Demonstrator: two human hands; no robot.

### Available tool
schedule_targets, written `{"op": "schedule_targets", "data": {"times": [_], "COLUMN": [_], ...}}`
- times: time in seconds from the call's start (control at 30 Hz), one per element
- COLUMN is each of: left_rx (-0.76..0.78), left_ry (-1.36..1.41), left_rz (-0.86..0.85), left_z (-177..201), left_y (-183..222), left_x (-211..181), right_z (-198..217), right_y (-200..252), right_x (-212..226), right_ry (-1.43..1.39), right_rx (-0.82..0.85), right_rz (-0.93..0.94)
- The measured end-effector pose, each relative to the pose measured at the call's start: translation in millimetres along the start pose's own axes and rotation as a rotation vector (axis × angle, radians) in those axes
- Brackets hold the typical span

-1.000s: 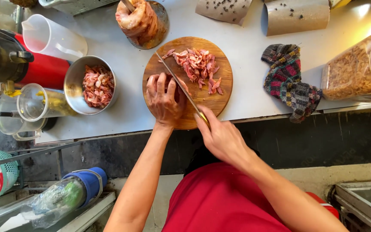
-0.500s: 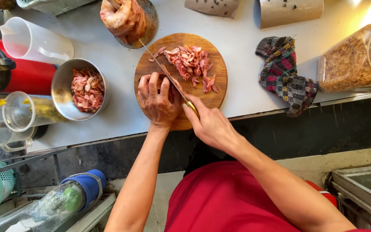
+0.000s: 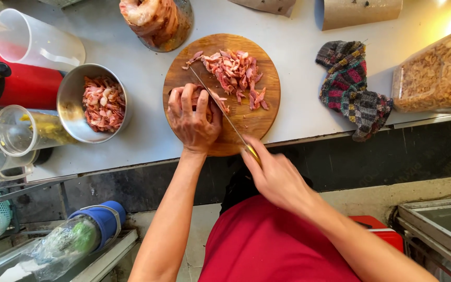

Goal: Cutting slices of cooked meat on a wooden cutting board using a cleaver.

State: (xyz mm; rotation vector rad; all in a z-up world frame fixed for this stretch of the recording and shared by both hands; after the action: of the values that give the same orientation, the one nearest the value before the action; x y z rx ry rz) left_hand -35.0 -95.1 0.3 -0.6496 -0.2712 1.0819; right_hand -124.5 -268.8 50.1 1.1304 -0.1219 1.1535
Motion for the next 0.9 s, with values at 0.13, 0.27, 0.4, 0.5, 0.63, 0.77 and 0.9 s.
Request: {"op": "schedule_targets", "data": {"times": [0.13, 0.27, 0.4, 0.5, 0.63, 0.77, 0.9], "left_rx": [0.001, -0.004, -0.020, -0.032, -0.031, -0.042, -0.046], "left_ry": [-0.001, -0.004, -0.016, -0.001, 0.006, 0.003, 0.008], "left_rz": [0.014, 0.006, 0.000, 0.021, 0.008, 0.011, 0.029], "left_z": [0, 1, 2, 2, 4, 2, 3], "left_y": [-1, -1, -5, -6, -5, -8, -8], "left_x": [0, -4, -4, -3, -6, -5, -5], "right_z": [-6, -11, -6, -10, -12, -10, -11], "right_y": [0, -39, -1, 4, -33, -8, -7], "right_x": [-11, 4, -9, -23, -3, -14, -12], "right_ry": [-0.004, -0.061, -0.067, -0.025, -0.089, -0.057, 0.033], "right_rx": [-0.001, -0.112, 0.004, 0.012, -0.120, -0.047, -0.006], "right_rz": [-0.059, 0.188, 0.011, -0.049, 0.219, 0.062, -0.012]}}
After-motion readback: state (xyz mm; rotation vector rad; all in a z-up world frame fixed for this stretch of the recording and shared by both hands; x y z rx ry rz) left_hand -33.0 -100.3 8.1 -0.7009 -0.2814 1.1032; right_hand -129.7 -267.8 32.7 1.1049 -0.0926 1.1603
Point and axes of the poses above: each hand's wrist, its own y-axis away from the middle knuckle, its own z-axis out of the back of the hand, x = y × z, the point moved 4 cm from there along -y, towards the middle knuckle, and after that the axes turned 10 degrees about -z, right-handed, at the moved point
